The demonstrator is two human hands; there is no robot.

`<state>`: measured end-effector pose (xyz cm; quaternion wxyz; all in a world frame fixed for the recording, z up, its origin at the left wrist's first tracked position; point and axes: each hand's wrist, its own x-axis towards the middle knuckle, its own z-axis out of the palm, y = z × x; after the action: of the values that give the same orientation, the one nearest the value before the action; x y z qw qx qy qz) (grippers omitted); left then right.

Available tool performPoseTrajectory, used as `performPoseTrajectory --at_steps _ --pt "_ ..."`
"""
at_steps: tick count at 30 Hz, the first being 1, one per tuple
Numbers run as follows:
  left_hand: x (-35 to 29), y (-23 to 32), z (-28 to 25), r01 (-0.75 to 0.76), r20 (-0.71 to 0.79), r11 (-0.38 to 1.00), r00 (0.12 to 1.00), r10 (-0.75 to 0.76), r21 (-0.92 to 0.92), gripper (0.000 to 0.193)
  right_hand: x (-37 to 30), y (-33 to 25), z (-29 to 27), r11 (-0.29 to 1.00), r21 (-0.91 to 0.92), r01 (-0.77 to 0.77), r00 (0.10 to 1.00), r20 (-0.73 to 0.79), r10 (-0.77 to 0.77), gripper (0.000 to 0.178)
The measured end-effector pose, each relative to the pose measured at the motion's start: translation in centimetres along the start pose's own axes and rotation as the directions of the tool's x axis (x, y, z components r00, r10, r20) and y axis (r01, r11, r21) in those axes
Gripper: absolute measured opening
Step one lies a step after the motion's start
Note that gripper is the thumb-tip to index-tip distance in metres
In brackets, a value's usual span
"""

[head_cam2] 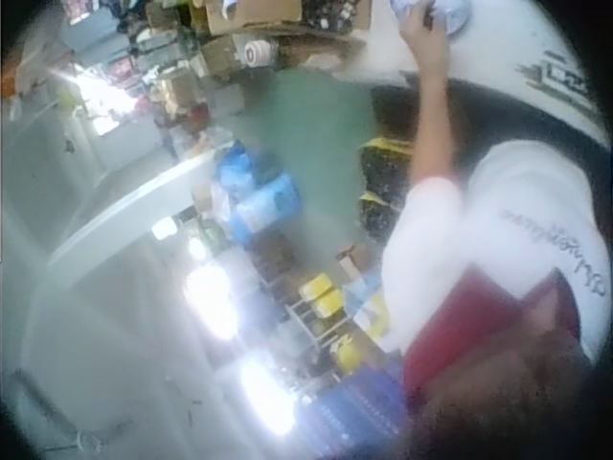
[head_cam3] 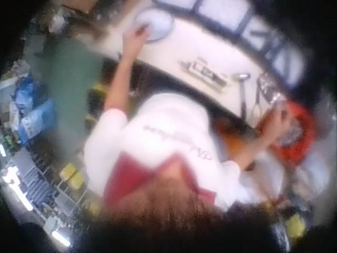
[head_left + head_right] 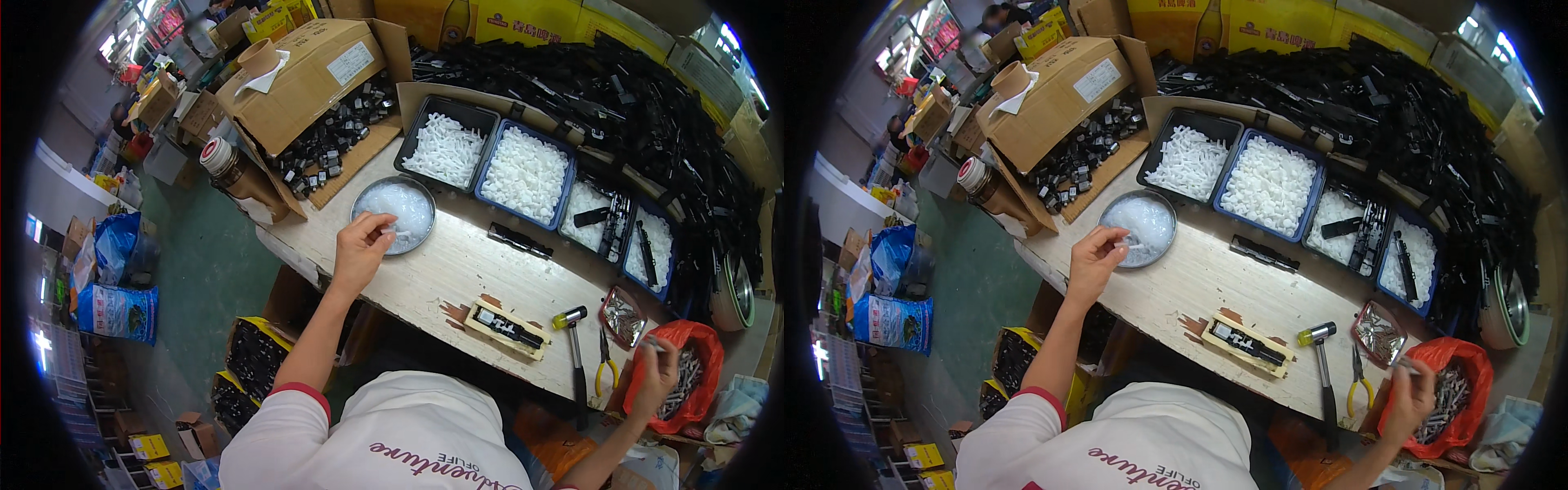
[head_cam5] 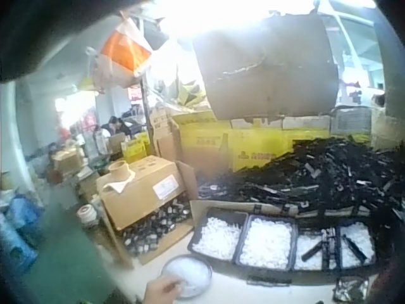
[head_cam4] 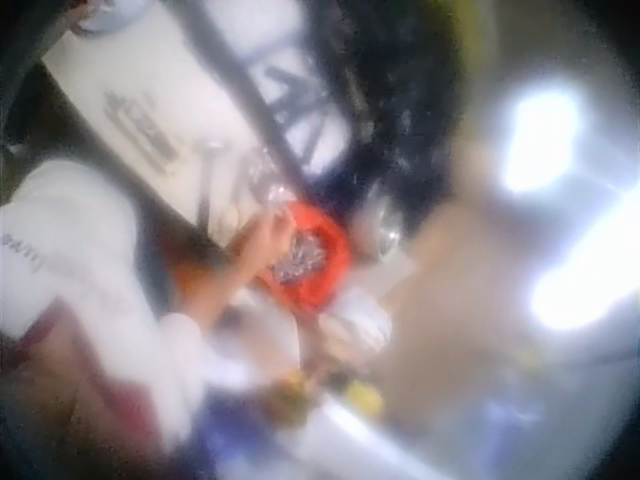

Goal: The person assembles small metal locks at a cluttered workbench. They place lock bodies into a wooden jig, insert pins, and use a hammer to secure the components. The person repeatedly handles lock parts, pins, and tools, placing finished units into a red bag.

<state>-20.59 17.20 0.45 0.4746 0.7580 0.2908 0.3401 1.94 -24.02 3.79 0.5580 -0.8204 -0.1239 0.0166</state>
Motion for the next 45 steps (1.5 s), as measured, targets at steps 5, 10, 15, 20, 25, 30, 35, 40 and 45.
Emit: performPoseTrajectory --at_steps 5,10,15,20,25,30,35,40,45 --pt "-2.2 2.1 4.0 0.298 0.307 0.808 0.939 -0.153 -0.508 0.009 -1.9 -2.4 11.0 0.927 0.331 0.176 0.929 0.256 -0.268 0.016" --pt "-4.3 3.7 7.1 0.448 0.497 0.708 0.853 -0.156 -0.546 0.009 -3.2 -4.0 15.9 0.883 0.444 0.154 0.846 0.402 -0.35 0.013" --pt "-4.6 3.9 7.9 0.458 0.535 0.698 0.836 -0.126 -0.551 0.01 -3.5 -3.8 16.2 0.891 0.438 0.123 0.842 0.428 -0.327 0.012" --pt "-5.1 4.4 8.4 0.398 0.511 0.739 0.856 -0.085 -0.544 0.007 -3.7 -3.9 16.1 0.899 0.437 0.024 0.831 0.491 -0.26 0.013" --pt "-4.9 4.1 8.5 -0.019 0.435 0.913 0.875 0.212 -0.407 0.01 -3.7 -3.4 16.0 0.895 0.444 0.04 0.814 0.504 -0.287 0.013" --pt "-5.0 4.6 9.3 -0.214 0.47 0.924 0.81 0.35 -0.318 0.019 -4.0 -2.8 15.7 0.902 0.418 0.106 0.804 0.498 -0.325 0.014" --pt "-5.9 4.1 10.6 -0.28 0.481 0.936 0.804 0.35 -0.213 0.023 -4.1 -2.3 14.1 0.929 0.171 0.327 0.822 0.434 -0.369 0.02" --pt "-6.8 2.7 11.2 -0.346 0.49 0.938 0.82 0.296 0.011 0.029 -4.3 -0.1 11.6 0.928 0.0 0.372 0.851 0.399 -0.341 0.016" --pt "-7.6 2.1 12.7 -0.385 0.499 0.917 0.818 0.287 0.104 0.031 -4.6 -0.1 11.7 0.919 -0.079 0.385 0.857 0.4 -0.325 0.016"
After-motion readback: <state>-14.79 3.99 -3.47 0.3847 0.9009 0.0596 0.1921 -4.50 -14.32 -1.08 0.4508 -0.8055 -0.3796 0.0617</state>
